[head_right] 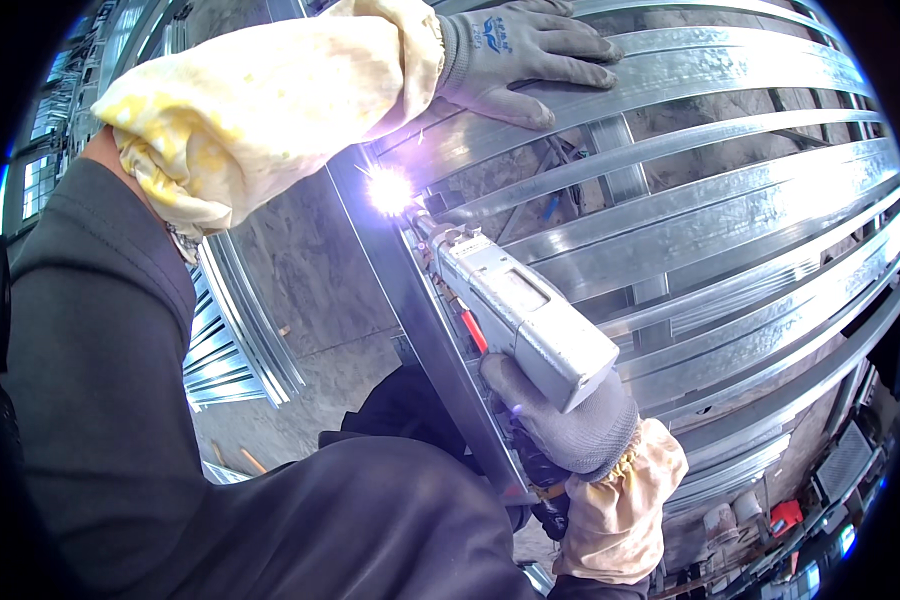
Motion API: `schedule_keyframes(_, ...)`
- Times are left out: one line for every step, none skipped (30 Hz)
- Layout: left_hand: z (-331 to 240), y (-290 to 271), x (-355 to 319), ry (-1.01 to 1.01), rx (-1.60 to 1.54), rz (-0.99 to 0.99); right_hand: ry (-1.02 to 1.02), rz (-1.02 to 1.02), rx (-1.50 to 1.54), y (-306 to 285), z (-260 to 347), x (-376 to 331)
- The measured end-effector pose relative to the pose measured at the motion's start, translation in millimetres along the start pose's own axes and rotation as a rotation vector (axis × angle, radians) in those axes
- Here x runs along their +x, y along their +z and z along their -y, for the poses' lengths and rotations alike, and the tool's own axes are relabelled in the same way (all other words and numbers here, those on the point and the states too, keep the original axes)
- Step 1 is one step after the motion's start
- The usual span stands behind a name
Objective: The person welds a metal frame using a handheld welding gun, moving along seams and joints to create continuous welds. The person repositions the frame and continues welding different sections while wearing protective gloves and sleeves.
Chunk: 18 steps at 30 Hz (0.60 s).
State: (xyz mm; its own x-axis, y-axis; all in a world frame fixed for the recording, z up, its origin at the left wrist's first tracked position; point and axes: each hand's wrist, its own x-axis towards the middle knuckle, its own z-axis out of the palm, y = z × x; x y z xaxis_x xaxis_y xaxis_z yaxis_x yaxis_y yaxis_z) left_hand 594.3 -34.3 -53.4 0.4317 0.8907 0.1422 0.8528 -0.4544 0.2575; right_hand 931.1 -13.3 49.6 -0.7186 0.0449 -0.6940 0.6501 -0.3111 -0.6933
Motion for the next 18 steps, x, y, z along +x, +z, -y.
schedule_keyframes(0.2,-0.2,0.1,0.001,-0.001,-0.003,0.003,0.002,-0.005,-0.2,0.3,-0.2)
schedule_keyframes(0.1,-0.1,0.3,0.001,0.0,-0.005,0.0,0.004,-0.001,-0.1,0.6,-0.6)
schedule_keyframes(-0.1,-0.3,0.4,0.001,0.0,-0.006,-0.003,0.005,0.003,0.3,0.7,-1.3)
schedule_keyframes(-0.4,-0.5,0.0,0.002,0.0,-0.006,-0.007,0.006,0.008,0.5,0.7,-1.7)
schedule_keyframes(-0.4,-0.6,0.8,0.001,-0.001,-0.007,-0.005,0.008,0.004,0.3,0.5,-1.8)
schedule_keyframes(-0.1,-1.0,0.1,0.003,0.0,-0.006,-0.003,0.011,-0.001,0.1,0.3,-1.8)
schedule_keyframes(-0.1,-1.1,-0.4,0.002,0.002,-0.008,-0.001,0.014,-0.006,-0.2,0.0,-1.9)
schedule_keyframes(-0.2,-1.0,-1.0,0.004,0.002,-0.01,-0.004,0.014,-0.005,-0.6,-0.7,-2.4)
schedule_keyframes(-0.6,-0.6,-0.3,0.005,0.0,-0.014,-0.005,0.012,-0.002,-1.3,-1.5,-3.1)
schedule_keyframes(-0.4,-0.8,-0.7,0.007,0.001,-0.014,-0.006,0.011,0.001,-1.5,-2.3,-3.6)
schedule_keyframes(-0.4,-0.5,0.0,0.009,-0.002,-0.015,-0.019,0.005,-0.004,-1.4,-2.8,-3.7)
schedule_keyframes(-0.3,-1.1,-0.7,0.008,0.003,-0.017,-0.033,0.002,-0.01,-1.0,-3.6,-4.1)
schedule_keyframes(-0.4,-1.5,-1.6,0.007,0.003,-0.018,-0.046,-0.002,-0.015,-0.7,-4.5,-4.6)
schedule_keyframes(-0.8,-1.6,-2.2,0.006,0.006,-0.02,-0.063,0.0,-0.03,-0.9,-6.1,-5.1)
schedule_keyframes(-1.0,-1.3,-1.7,0.008,0.005,-0.021,-0.08,0.0,-0.044,-1.6,-7.9,-5.1)
schedule_keyframes(-1.0,-1.0,-2.0,0.008,0.005,-0.024,-0.096,-0.001,-0.057,-1.9,-8.9,-5.3)
schedule_keyframes(-1.2,-0.7,-1.7,0.01,0.007,-0.026,-0.103,0.0,-0.044,-1.6,-9.0,-5.5)
schedule_keyframes(-1.0,-0.2,-1.2,0.013,0.008,-0.032,-0.11,0.0,-0.03,-1.2,-9.0,-5.2)
